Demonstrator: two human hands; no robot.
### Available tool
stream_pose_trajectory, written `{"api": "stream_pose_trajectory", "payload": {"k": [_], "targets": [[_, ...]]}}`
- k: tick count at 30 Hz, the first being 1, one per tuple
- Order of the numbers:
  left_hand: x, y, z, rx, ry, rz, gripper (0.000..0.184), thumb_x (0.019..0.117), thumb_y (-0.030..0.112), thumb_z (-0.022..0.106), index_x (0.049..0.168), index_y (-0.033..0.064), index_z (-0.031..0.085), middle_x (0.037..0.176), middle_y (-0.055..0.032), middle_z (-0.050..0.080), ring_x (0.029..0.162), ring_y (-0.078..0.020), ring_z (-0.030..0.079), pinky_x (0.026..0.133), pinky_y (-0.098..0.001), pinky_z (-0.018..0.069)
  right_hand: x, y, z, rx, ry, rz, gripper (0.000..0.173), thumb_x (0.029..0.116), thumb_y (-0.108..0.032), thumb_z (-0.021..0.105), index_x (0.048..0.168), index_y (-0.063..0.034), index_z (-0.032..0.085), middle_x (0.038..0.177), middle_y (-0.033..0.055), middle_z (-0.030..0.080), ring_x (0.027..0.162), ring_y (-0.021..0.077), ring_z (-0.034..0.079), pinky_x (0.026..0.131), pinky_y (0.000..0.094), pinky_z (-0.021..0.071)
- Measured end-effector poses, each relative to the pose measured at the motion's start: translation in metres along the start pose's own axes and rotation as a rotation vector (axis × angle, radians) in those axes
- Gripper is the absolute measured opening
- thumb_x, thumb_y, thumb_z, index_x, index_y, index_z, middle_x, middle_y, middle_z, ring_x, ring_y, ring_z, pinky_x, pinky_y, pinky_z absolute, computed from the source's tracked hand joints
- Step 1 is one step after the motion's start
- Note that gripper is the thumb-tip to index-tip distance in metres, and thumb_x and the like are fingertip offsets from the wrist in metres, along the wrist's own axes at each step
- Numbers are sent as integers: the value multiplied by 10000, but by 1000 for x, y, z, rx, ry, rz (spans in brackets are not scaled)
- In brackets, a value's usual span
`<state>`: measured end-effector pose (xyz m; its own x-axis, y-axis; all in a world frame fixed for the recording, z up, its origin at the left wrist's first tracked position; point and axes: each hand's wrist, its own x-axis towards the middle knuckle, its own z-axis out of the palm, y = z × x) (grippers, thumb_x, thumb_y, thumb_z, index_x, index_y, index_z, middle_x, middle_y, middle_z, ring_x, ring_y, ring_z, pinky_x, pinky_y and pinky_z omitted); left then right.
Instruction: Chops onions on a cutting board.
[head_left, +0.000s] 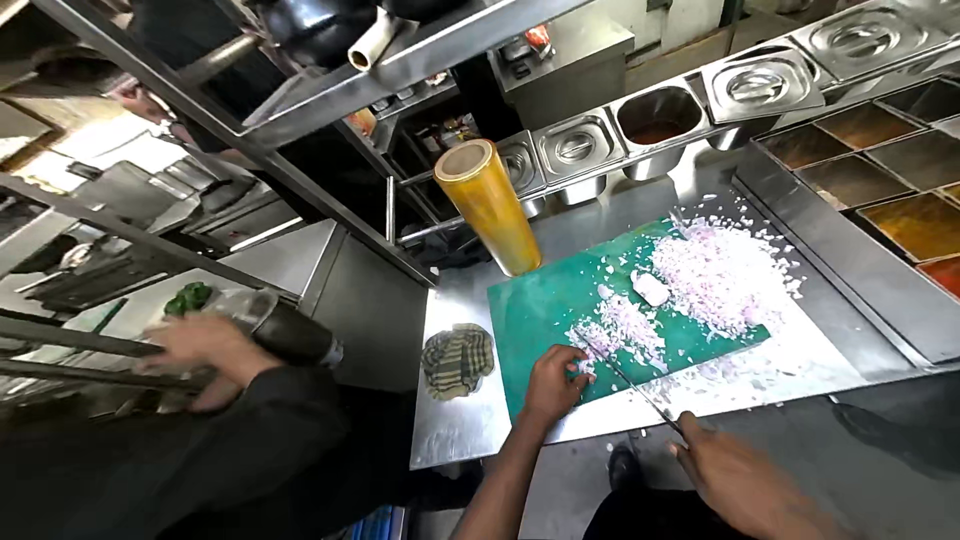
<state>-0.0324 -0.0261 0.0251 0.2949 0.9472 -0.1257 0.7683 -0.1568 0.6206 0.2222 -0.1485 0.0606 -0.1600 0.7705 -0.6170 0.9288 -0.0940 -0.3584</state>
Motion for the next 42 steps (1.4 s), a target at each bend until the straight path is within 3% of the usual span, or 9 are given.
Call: {"api": "stream_pose_trajectory", "payload": {"k": [3, 10, 14, 19, 23, 27, 31, 37, 42], "targets": [[2, 9, 4, 96, 13, 11, 221, 919, 270, 754, 1065, 104, 764, 1081, -54, 727, 912, -152, 703, 862, -339, 593, -8, 2, -1, -68, 8, -11, 478, 1086, -466, 380, 1334, -69, 478, 962, 217, 691, 931, 441, 713, 767, 592, 569], [11, 28, -5, 194, -86, -77, 147, 941, 233, 732, 1059, 158, 780, 1110, -7, 730, 993, -147, 697, 932, -375, 569, 24, 9, 9, -35, -51, 30, 460, 1090, -430, 371, 1389, -85, 427, 1026, 219, 690, 978, 443, 707, 805, 605, 564], [7, 26, -2, 238, -48, -37, 139, 954, 227, 711, 1042, 144, 780, 1086, -20, 737, 979, -167, 704, 912, -397, 576, -2, 2, -8, -69, -48, -10, 463, 1095, -448, 350, 1323, -62, 462, 979, 217, 680, 949, 439, 706, 782, 588, 564], [4, 14, 7, 235, 47, 49, 144, 947, 236, 716, 1019, 130, 780, 1048, -25, 749, 932, -167, 721, 868, -397, 594, 18, 10, 19, -25, -50, 33, 486, 1098, -439, 350, 1396, -64, 427, 1052, 236, 684, 994, 451, 703, 808, 604, 564], [3, 13, 3, 255, 32, 17, 148, 945, 263, 721, 1009, 146, 786, 1028, -17, 752, 920, -179, 720, 854, -421, 588, -4, -1, 0, -31, -32, -15, 464, 1092, -453, 356, 1325, -65, 461, 977, 215, 681, 944, 444, 706, 767, 590, 565], [6, 14, 0, 308, -7, -34, 206, 964, 356, 695, 1032, 183, 787, 1036, 14, 759, 934, -164, 724, 856, -420, 584, 13, 11, 31, -11, -67, 26, 487, 1099, -422, 349, 1407, -51, 419, 1049, 240, 690, 988, 458, 706, 806, 606, 567], [5, 13, -2, 322, 3, -25, 204, 951, 358, 717, 1008, 176, 790, 1004, -2, 764, 906, -193, 728, 825, -448, 584, -4, -7, 6, -30, -46, -3, 429, 1098, -400, 356, 1343, -60, 451, 1001, 220, 683, 961, 446, 706, 781, 587, 565], [8, -1, 4, 285, 85, 106, 204, 913, 368, 759, 931, 168, 793, 931, 11, 765, 824, -163, 729, 760, -419, 600, 10, -4, 23, -36, -89, 31, 462, 1105, -395, 347, 1412, -54, 406, 1071, 239, 679, 1004, 454, 701, 811, 596, 565], [3, -10, 8, 253, 149, 187, 134, 914, 298, 765, 908, 167, 793, 933, 14, 763, 823, -145, 731, 747, -395, 608, -12, -8, 13, -43, -58, 4, 439, 1100, -403, 352, 1341, -52, 460, 977, 225, 690, 949, 447, 713, 777, 589, 566]]}}
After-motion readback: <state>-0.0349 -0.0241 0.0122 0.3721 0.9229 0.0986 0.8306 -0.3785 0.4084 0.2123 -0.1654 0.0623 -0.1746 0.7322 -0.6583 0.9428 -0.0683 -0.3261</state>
